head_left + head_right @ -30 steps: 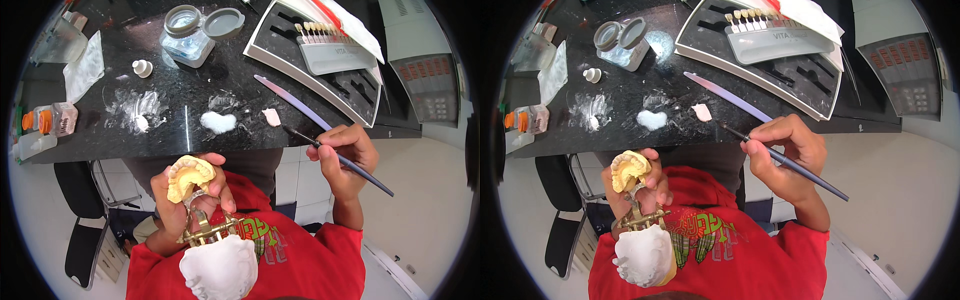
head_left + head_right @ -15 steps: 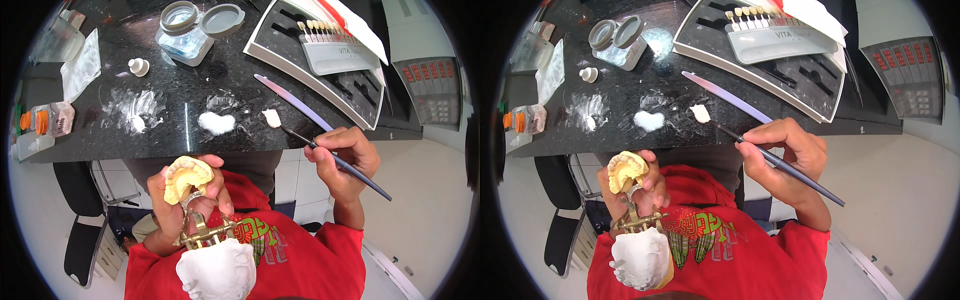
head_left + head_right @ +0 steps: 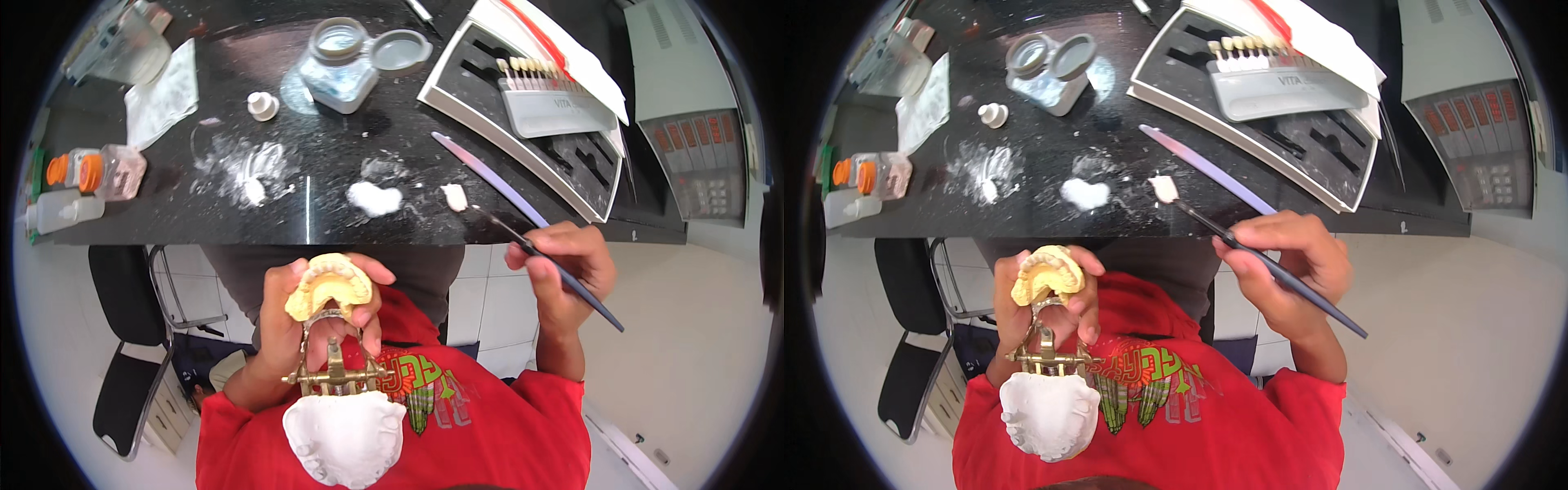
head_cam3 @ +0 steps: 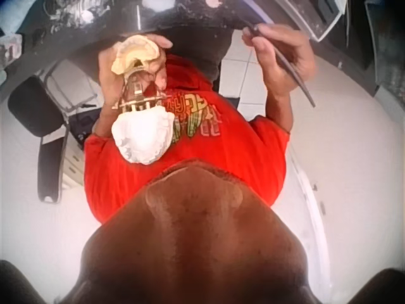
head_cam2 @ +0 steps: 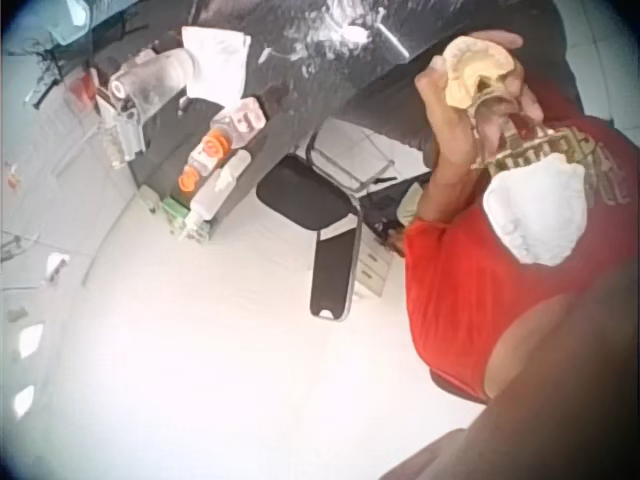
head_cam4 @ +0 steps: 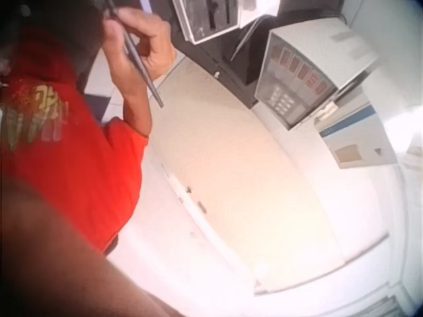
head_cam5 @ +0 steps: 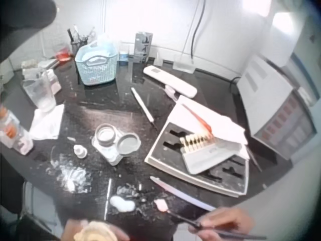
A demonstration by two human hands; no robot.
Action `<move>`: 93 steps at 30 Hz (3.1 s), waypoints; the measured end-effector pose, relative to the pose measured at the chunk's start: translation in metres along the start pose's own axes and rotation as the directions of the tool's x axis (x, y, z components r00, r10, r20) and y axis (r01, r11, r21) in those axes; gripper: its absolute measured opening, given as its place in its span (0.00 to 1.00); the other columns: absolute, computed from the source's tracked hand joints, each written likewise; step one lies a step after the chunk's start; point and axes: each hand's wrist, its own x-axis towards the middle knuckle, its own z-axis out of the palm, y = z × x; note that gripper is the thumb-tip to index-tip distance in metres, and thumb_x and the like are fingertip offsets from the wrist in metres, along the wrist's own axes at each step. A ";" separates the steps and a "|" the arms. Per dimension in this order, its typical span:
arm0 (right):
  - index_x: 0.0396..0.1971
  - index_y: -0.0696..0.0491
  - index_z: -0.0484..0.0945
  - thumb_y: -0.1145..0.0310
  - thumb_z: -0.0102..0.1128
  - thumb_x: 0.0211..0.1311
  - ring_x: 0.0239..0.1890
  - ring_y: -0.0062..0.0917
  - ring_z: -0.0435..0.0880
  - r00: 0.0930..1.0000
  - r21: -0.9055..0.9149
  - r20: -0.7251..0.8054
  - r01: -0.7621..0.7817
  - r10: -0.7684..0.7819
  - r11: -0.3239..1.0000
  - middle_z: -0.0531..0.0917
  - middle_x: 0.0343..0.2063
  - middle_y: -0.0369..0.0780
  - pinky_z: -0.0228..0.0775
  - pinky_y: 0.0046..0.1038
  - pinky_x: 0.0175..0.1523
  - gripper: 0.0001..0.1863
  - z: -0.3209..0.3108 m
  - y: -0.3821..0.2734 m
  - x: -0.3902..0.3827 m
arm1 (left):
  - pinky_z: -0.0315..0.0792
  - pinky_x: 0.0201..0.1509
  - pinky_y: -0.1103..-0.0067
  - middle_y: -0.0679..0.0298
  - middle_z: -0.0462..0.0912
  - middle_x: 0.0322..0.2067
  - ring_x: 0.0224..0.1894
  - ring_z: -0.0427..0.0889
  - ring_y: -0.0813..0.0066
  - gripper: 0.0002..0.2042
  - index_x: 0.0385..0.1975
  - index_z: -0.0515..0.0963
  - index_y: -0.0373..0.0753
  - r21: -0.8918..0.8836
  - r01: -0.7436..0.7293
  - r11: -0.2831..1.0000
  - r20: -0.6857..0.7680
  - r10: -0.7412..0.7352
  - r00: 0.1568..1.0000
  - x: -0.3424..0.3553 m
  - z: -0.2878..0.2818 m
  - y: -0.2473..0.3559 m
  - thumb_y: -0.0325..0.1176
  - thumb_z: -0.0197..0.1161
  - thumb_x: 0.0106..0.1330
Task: The person applies a white substance to a dental model using a brush while holding the model in an articulator.
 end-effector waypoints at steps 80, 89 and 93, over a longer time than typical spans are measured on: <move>0.53 0.54 0.79 0.69 0.75 0.45 0.35 0.23 0.85 0.838 -0.377 0.495 0.446 -0.230 0.812 0.84 0.47 0.46 0.78 0.23 0.40 0.30 0.085 -0.100 0.080 | 0.49 0.73 0.64 0.53 0.47 0.71 0.72 0.52 0.61 0.36 0.72 0.40 0.35 0.286 -0.756 0.589 0.225 0.725 0.650 -0.025 0.063 0.022 0.58 0.29 0.74; 0.51 0.54 0.81 0.69 0.74 0.47 0.33 0.24 0.86 0.772 -0.360 0.593 0.509 -0.230 0.782 0.86 0.42 0.43 0.79 0.23 0.38 0.27 0.077 -0.112 0.096 | 0.62 0.69 0.65 0.53 0.62 0.65 0.67 0.64 0.62 0.28 0.69 0.50 0.32 0.175 -0.595 0.784 0.173 0.570 0.803 -0.035 0.073 0.031 0.45 0.41 0.77; 0.50 0.52 0.81 0.68 0.75 0.45 0.28 0.22 0.84 0.736 -0.408 0.641 0.565 -0.215 0.717 0.87 0.39 0.41 0.77 0.22 0.35 0.27 0.074 -0.120 0.102 | 0.61 0.69 0.65 0.53 0.63 0.64 0.66 0.65 0.64 0.29 0.68 0.52 0.32 0.148 -0.562 0.814 0.158 0.542 0.826 -0.037 0.074 0.032 0.46 0.44 0.75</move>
